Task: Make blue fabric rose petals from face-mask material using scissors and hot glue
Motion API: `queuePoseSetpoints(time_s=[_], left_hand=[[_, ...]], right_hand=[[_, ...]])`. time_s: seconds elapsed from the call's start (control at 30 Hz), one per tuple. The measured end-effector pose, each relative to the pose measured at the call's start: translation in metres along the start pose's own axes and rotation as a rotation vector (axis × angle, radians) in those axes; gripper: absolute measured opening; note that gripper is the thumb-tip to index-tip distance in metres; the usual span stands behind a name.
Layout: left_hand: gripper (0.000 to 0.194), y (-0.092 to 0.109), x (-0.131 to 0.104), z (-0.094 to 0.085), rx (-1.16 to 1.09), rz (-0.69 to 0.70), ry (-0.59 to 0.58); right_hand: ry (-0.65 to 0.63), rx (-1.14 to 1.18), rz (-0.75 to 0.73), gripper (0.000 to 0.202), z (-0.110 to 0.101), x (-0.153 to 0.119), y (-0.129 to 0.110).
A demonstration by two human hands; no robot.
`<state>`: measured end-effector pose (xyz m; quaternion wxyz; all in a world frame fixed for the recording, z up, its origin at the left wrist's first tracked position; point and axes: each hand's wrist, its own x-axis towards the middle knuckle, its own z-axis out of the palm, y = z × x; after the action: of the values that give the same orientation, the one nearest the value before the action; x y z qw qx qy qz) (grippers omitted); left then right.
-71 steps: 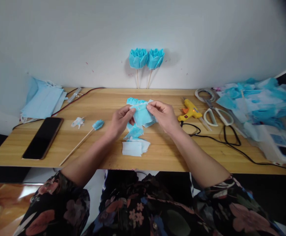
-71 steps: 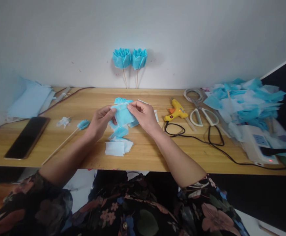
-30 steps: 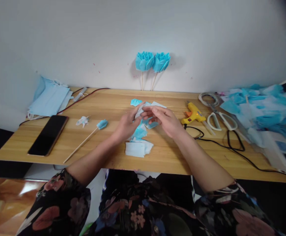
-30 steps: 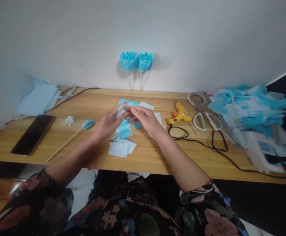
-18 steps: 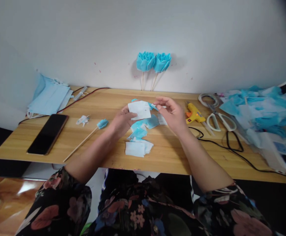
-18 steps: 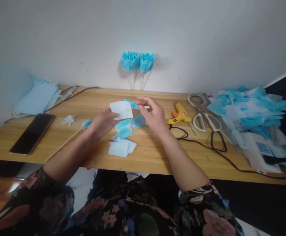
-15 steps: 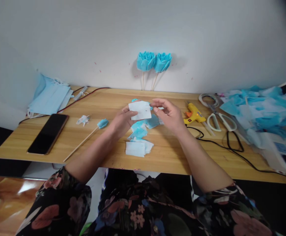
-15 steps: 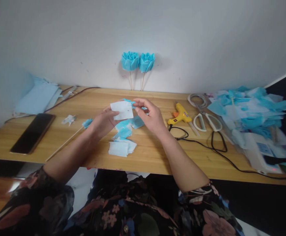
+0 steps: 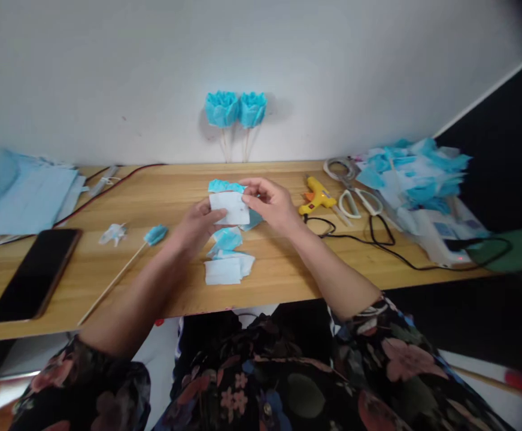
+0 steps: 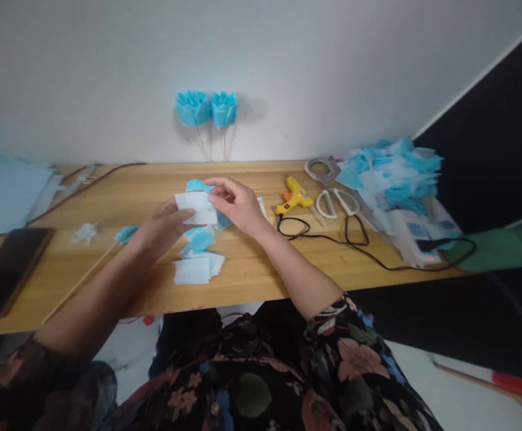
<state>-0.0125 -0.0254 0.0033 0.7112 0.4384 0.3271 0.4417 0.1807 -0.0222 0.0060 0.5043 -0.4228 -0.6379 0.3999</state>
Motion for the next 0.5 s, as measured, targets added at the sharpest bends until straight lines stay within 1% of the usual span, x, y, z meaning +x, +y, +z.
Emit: queuePoseSetpoints(time_s=[0.07, 0.17, 0.27, 0.33, 0.4, 0.5], left_hand=[[0.031, 0.0, 0.0, 0.001, 0.021, 0.008, 0.007], [0.031, 0.0, 0.001, 0.0, 0.039, 0.011, 0.038], [0.029, -0.001, 0.002, -0.003, 0.038, 0.018, 0.073], [0.028, 0.0, 0.003, -0.004, 0.031, 0.026, 0.096], [0.029, 0.0, 0.003, -0.004, 0.022, 0.026, 0.112], [0.03, 0.002, 0.002, -0.003, -0.001, 0.022, 0.12]], right_hand=[[-0.002, -0.036, -0.014, 0.031, -0.001, 0.001, -0.001], [0.006, -0.068, -0.029, 0.031, -0.005, 0.004, 0.001], [0.067, -0.093, -0.046, 0.03, -0.013, 0.01, 0.005], [0.117, -0.144, -0.06, 0.031, -0.022, 0.015, 0.006], [0.156, -0.257, -0.083, 0.031, -0.036, 0.019, 0.002], [0.154, -0.569, -0.089, 0.028, -0.063, 0.017, -0.011]])
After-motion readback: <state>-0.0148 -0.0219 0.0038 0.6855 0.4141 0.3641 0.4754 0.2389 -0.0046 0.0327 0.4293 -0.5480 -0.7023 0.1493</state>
